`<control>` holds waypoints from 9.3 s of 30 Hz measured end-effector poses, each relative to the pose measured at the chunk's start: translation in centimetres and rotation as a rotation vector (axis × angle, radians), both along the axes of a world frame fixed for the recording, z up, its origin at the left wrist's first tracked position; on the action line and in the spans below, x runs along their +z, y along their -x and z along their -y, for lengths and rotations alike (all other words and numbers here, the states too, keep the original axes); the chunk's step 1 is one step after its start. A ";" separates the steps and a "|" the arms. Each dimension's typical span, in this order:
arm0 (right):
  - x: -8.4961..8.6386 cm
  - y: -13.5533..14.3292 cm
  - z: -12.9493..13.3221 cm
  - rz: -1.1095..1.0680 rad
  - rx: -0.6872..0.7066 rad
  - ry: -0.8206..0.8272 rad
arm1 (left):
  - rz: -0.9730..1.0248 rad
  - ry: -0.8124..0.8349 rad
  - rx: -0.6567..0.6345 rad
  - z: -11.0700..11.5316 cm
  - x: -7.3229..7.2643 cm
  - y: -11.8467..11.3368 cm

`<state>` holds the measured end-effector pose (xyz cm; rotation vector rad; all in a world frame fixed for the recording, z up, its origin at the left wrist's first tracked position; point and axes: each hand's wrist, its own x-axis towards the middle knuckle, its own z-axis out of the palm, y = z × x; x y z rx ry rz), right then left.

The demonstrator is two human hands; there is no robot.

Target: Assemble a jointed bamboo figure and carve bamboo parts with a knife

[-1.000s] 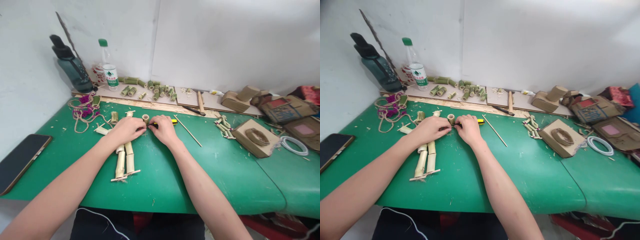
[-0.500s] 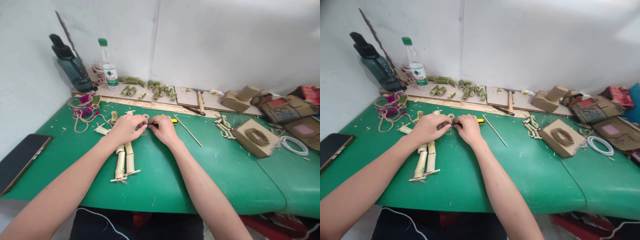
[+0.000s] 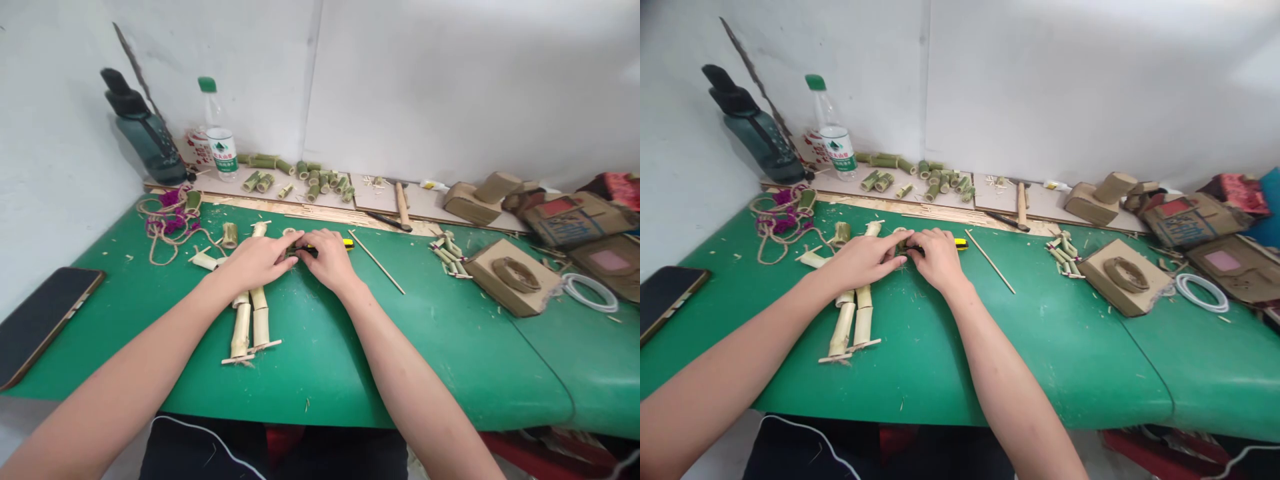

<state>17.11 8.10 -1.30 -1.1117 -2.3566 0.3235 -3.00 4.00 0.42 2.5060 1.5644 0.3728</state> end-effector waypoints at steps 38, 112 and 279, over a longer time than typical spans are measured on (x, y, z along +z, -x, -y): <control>1.6 0.4 2.2 -0.341 0.086 -0.324 | 0.373 -0.570 -0.091 1.4 0.8 -0.7; 3.4 1.0 3.8 -0.083 0.263 -0.389 | 0.638 -0.086 -0.148 2.5 4.7 0.4; 6.0 2.3 7.0 -1.404 0.796 1.397 | 0.523 -0.929 -0.389 3.1 3.4 -0.8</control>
